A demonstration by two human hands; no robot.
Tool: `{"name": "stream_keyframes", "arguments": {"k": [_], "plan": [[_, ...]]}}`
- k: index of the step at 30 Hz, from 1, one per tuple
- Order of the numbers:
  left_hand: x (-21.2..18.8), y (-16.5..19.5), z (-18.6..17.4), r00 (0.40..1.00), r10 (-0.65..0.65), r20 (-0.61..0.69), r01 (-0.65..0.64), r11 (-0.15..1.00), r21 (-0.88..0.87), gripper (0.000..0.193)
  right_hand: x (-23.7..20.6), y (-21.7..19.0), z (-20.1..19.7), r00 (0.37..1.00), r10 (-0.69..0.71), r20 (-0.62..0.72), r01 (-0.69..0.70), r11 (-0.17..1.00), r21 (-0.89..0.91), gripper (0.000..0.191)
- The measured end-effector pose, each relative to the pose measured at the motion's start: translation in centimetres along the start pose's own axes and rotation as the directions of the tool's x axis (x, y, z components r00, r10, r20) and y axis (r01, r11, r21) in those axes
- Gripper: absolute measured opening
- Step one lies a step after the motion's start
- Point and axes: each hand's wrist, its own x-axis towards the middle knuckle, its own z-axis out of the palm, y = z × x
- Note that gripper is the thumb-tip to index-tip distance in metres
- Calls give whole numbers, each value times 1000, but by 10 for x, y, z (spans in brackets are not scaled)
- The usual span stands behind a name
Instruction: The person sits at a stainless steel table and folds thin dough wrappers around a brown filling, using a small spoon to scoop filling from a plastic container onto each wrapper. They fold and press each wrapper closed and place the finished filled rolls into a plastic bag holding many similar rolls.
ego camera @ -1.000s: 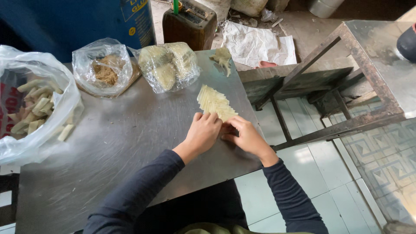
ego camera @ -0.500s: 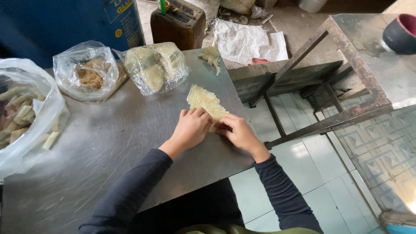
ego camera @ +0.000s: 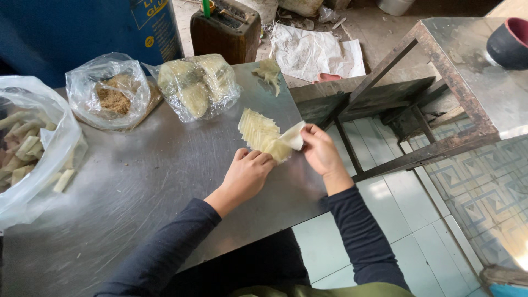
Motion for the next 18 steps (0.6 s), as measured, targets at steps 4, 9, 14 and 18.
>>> {"name": "stream_keyframes", "arguments": {"k": [4,9,14,18], "plan": [[-4,4,-5,998,-42,-46,35,988,-152,29,18,-31,11,998,45,-37,-43,998,53,12],[-18,-27,-28,839,-543,37,413,591,-693,23,32,-29,72,995,54,88,-55,998,8,7],[-69,-96,-72,517,-777,360,588,16,-809,33,38,27,167,967,-174,187,242,860,-450,4],[-95,-102,-86,410,-794,449,568,-163,-807,36,3,63,224,832,-189,522,541,489,-684,9]]}}
